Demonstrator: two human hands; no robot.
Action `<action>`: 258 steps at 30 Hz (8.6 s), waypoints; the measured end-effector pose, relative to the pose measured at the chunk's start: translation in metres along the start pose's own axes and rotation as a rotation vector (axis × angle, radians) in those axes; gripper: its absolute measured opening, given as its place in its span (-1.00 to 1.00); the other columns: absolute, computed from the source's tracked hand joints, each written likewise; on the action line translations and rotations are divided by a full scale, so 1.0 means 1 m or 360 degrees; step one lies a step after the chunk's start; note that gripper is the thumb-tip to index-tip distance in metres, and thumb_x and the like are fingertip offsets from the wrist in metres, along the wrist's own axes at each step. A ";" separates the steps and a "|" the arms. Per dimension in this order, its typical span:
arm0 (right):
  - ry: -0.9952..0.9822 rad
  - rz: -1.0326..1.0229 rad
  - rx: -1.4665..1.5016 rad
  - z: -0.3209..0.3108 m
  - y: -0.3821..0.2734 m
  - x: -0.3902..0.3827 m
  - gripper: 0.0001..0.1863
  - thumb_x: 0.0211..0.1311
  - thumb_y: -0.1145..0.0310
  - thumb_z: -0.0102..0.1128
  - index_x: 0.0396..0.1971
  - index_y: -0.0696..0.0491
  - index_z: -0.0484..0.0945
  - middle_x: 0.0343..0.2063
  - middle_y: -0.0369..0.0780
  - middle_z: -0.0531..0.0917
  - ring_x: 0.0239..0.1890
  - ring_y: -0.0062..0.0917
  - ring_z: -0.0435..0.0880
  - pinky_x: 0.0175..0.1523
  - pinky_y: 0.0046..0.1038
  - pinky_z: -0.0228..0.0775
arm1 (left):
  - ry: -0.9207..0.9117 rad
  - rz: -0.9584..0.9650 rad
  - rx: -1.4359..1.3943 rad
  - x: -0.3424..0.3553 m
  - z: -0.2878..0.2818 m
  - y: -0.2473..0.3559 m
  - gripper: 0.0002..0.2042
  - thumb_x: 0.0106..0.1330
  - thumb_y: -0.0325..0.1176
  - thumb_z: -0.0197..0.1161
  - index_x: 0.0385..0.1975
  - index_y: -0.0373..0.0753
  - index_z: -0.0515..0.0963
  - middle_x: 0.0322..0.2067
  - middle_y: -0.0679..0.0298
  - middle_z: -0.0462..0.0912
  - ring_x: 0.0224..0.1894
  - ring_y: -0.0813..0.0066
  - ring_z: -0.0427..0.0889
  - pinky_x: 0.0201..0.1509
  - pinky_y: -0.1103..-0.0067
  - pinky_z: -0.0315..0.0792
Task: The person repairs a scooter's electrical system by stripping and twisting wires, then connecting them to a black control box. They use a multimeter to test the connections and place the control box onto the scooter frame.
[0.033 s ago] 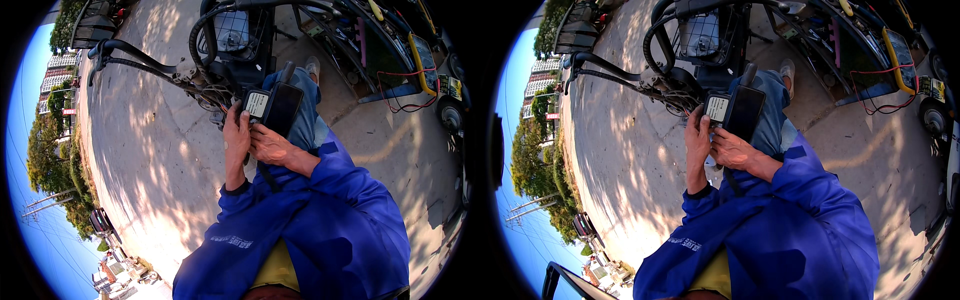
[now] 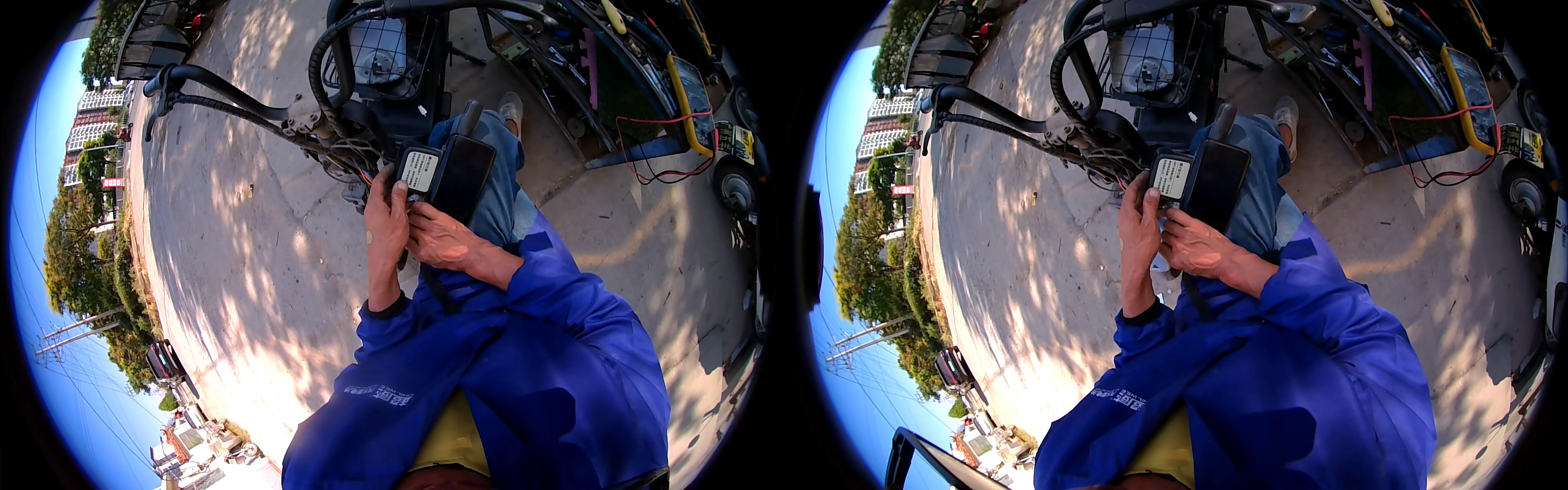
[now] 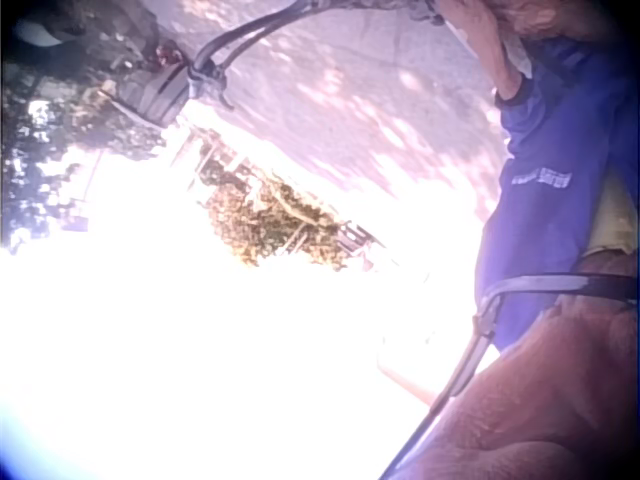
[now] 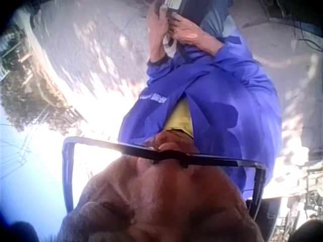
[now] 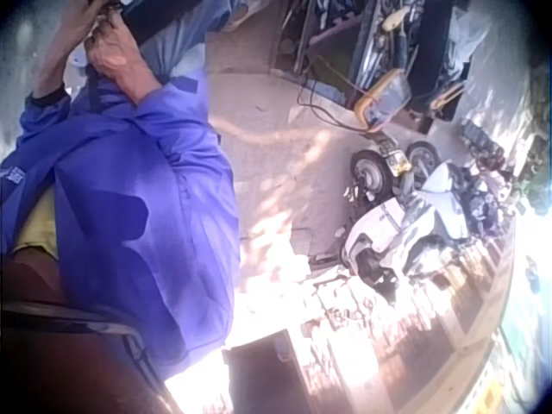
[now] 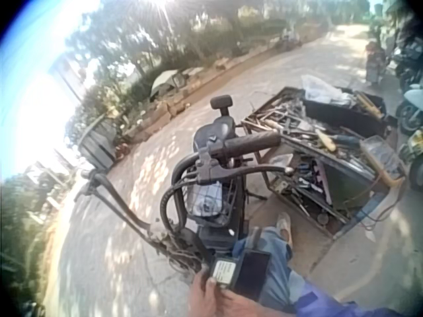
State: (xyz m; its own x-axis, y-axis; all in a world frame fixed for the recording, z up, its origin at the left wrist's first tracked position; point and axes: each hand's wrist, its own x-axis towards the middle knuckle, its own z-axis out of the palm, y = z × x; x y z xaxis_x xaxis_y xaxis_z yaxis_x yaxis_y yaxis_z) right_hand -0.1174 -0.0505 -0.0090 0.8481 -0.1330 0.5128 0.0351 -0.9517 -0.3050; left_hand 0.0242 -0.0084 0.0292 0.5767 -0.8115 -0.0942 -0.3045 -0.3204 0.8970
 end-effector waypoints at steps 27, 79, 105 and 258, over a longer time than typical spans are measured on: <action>0.0000 -0.0026 -0.0046 -0.008 0.000 0.004 -0.75 0.19 0.37 0.16 -0.19 0.13 0.68 -0.07 -0.15 0.70 0.18 -0.28 0.55 0.48 -0.15 0.18 | 0.0070 0.0010 0.0230 -0.005 -0.001 0.009 -0.59 0.59 -0.23 0.14 0.28 -0.36 0.48 0.03 0.05 0.70 -0.03 0.42 0.69 0.00 0.52 0.60; 0.0008 -0.0092 0.0575 -0.030 0.042 0.023 -0.75 -0.06 0.42 0.22 -0.33 0.19 0.61 -0.31 -0.19 0.63 -0.16 -0.37 0.63 0.17 -0.38 0.47 | -0.1054 -0.0509 -0.0545 0.286 -0.158 0.011 -0.56 0.32 -0.46 0.34 0.18 -0.49 0.52 0.05 0.04 0.71 0.06 0.37 0.71 0.23 0.51 0.55; -0.0096 -0.0091 0.0523 -0.038 0.042 0.025 -0.71 -0.05 0.38 0.21 -0.28 0.17 0.62 -0.27 -0.17 0.64 -0.11 -0.35 0.62 0.23 -0.37 0.43 | -0.1142 -0.0609 -0.0332 0.290 -0.179 -0.019 -0.57 0.42 -0.26 0.35 0.17 -0.43 0.57 -0.09 0.26 0.73 -0.12 0.54 0.69 0.06 0.61 0.57; 0.0995 0.0844 0.0744 -0.123 0.030 0.067 -0.37 0.26 0.35 0.44 0.32 0.13 0.46 0.16 -0.03 0.59 0.17 -0.27 0.60 0.26 -0.33 0.42 | 0.0137 -0.0091 -0.1956 -0.051 -0.021 0.035 -0.40 0.26 -0.49 0.45 0.29 -0.25 0.36 0.14 0.14 0.61 0.17 0.19 0.66 0.29 0.24 0.59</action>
State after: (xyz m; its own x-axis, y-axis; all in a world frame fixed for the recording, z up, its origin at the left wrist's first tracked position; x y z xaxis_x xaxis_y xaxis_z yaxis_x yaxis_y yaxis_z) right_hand -0.1244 -0.1225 0.1153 0.3816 -0.7704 0.5107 0.0492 -0.5349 -0.8435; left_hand 0.0002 0.0326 0.0742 0.6278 -0.7618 -0.1598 0.6113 0.3554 0.7071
